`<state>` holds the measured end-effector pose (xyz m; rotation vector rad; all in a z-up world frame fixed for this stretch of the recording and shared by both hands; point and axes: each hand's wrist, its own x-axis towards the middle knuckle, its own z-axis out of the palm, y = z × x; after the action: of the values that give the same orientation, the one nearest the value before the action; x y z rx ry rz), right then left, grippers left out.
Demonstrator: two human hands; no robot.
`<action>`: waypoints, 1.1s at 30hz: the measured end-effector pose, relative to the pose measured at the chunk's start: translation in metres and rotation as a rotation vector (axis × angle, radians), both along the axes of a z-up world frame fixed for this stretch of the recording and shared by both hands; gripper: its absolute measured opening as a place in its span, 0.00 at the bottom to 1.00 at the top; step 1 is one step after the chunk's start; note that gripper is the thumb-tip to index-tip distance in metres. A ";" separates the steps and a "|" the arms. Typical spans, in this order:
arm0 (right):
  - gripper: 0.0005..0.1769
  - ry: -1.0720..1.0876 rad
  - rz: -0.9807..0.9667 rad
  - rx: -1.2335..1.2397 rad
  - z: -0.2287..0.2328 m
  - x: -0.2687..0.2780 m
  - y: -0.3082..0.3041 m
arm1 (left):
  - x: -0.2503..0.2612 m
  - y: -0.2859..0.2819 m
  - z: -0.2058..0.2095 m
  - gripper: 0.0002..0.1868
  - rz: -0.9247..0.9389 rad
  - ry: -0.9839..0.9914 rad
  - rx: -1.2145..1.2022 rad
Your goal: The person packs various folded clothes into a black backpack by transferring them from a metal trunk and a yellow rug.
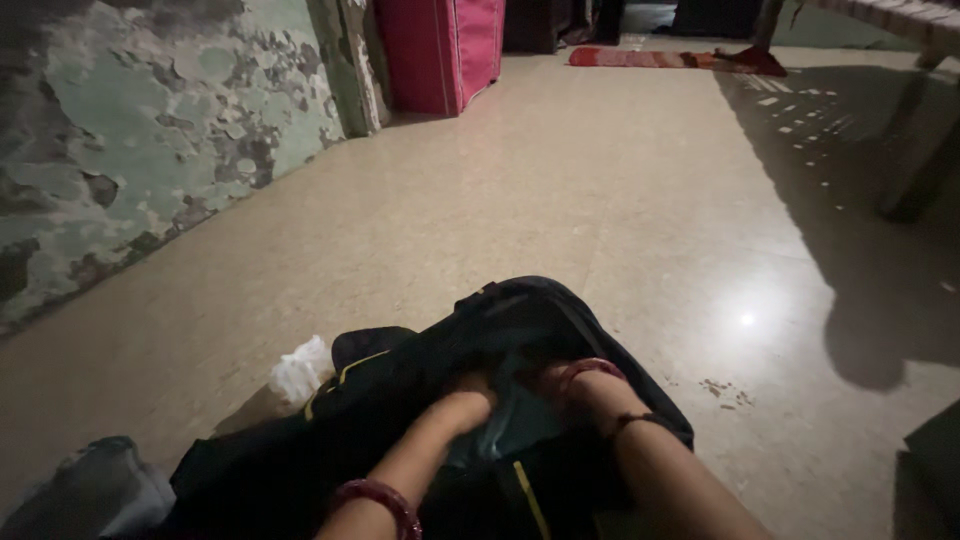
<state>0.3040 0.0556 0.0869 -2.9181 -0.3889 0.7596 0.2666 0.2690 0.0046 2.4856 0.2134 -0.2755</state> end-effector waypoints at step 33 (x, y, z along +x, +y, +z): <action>0.17 -0.895 0.423 0.793 0.260 -0.235 -0.122 | -0.186 -0.153 0.297 0.15 -0.249 -0.940 -0.283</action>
<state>0.0687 -0.0660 0.3473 -2.2174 -1.0809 -0.6316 0.0807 0.1158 0.3018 2.0962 -0.4895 0.7124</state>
